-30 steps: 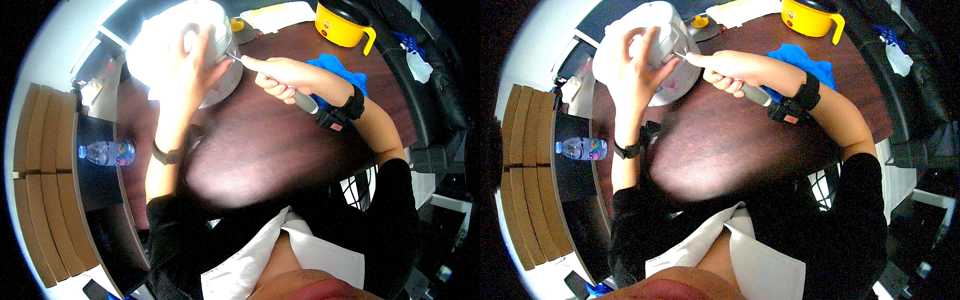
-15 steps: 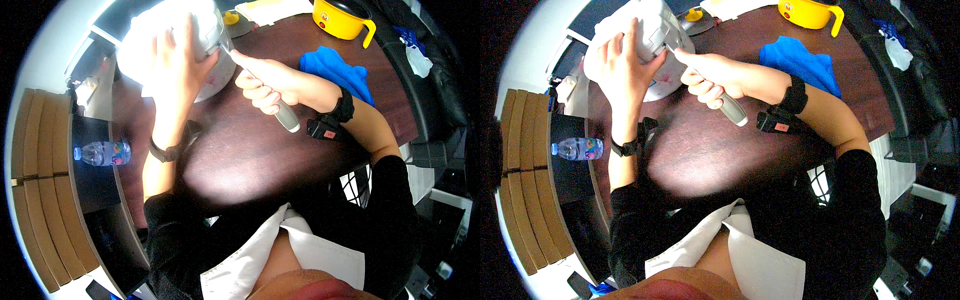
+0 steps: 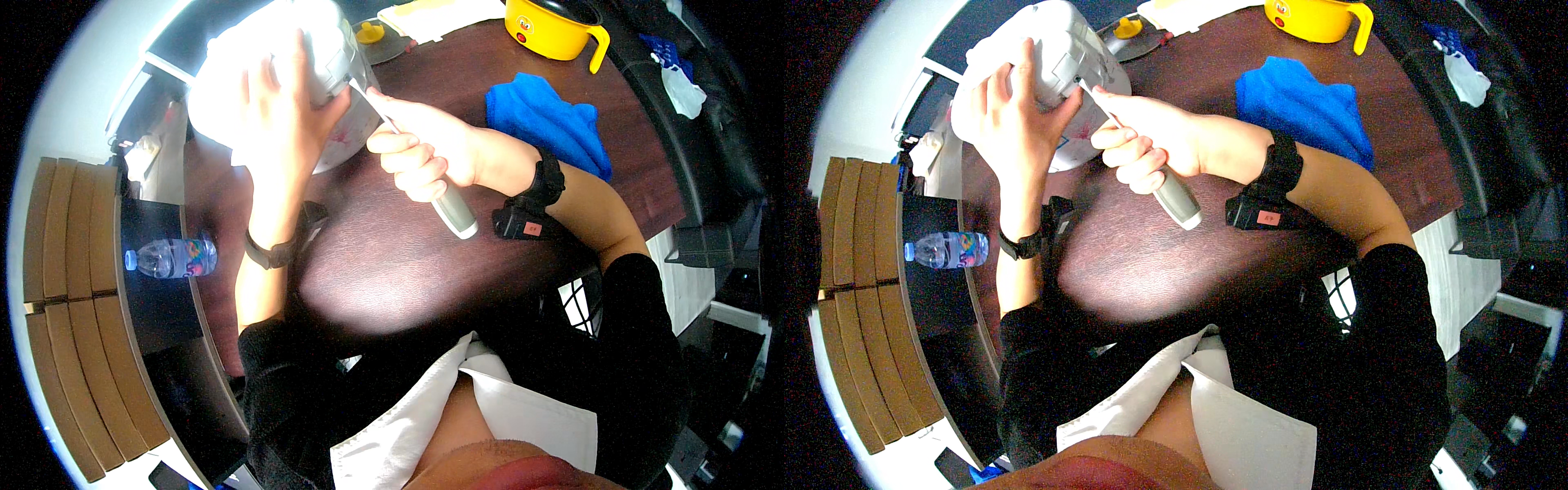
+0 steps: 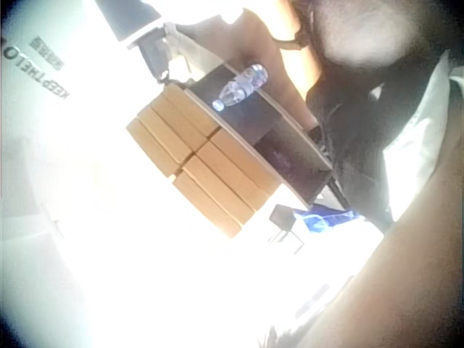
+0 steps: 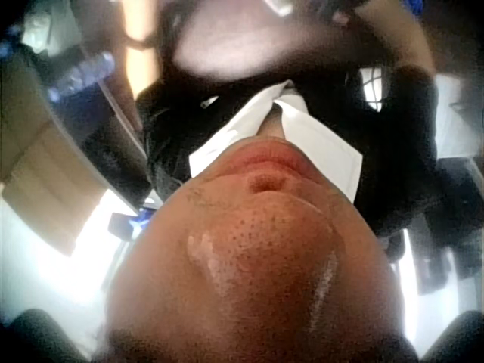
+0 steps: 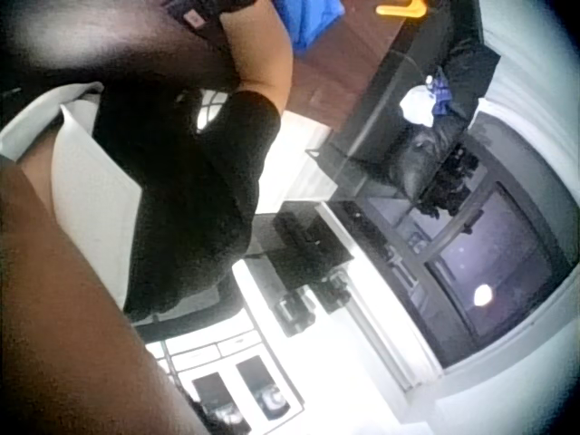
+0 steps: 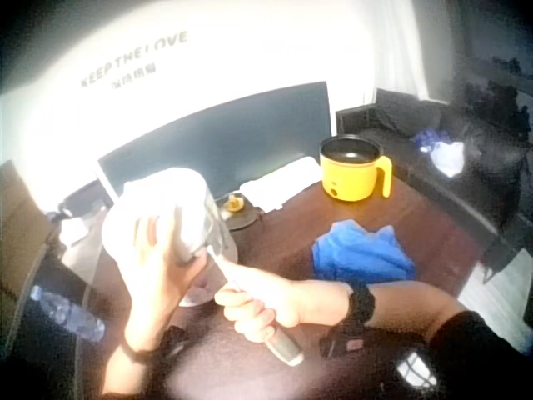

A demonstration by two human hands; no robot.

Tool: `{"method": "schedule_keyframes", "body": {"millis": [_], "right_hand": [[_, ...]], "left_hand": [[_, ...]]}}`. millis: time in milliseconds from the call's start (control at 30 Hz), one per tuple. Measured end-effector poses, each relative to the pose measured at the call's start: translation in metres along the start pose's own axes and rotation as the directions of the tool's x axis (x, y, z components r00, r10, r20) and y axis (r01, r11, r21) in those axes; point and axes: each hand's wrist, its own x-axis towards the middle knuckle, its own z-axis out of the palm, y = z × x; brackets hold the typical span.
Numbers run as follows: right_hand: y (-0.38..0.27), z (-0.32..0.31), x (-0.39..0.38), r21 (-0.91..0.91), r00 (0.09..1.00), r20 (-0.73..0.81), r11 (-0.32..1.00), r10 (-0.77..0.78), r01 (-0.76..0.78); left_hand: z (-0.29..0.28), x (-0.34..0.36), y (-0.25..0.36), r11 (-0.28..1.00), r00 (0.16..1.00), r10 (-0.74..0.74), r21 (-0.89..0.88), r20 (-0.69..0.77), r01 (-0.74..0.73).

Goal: The person wipes a white appliance with a blue cloth, then uses a screwdriver to remove screws from the appliance and its lid. The person manipulates the appliance and lid while unscrewing components.

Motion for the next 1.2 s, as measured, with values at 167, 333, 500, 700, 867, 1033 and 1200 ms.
{"method": "schedule_keyframes", "body": {"millis": [167, 333, 500, 700, 867, 1033, 1200], "right_hand": [[0.006, 0.014, 0.003, 0.082, 0.996, -0.077, 0.996, -0.038, 0.044], [0.002, 0.015, 0.001, 0.126, 0.994, -0.108, 0.991, -0.022, 0.036], [-0.009, 0.021, -0.011, -0.33, 0.863, -0.501, 0.937, -0.071, -0.115], [-0.03, 0.014, -0.029, -0.861, 0.58, -0.479, 0.226, -0.659, -0.455], [-0.029, 0.015, -0.029, -0.719, 0.467, -0.154, -0.226, -0.871, -0.658], [-0.031, 0.015, -0.024, -0.719, 0.486, -0.172, -0.228, -0.857, -0.657], [-0.032, 0.015, -0.022, -0.727, 0.501, -0.129, -0.262, -0.856, -0.634]], "left_hand": [[-0.003, 0.0, 0.002, 1.0, 1.0, -0.011, 0.001, 0.003, 0.011], [0.0, 0.001, 0.001, 1.0, 1.0, -0.03, -0.002, 0.003, 0.03], [0.002, -0.002, -0.005, 0.996, 1.0, -0.002, -0.087, 0.031, 0.005], [0.002, -0.001, -0.006, 0.996, 1.0, 0.014, -0.087, 0.017, -0.013], [0.002, -0.002, -0.006, 0.997, 0.999, 0.016, -0.076, 0.03, -0.013], [0.005, -0.002, -0.008, 0.995, 0.999, 0.032, -0.095, -0.015, -0.033], [0.002, 0.001, -0.009, 0.996, 0.999, 0.048, -0.076, -0.01, -0.048]]}}
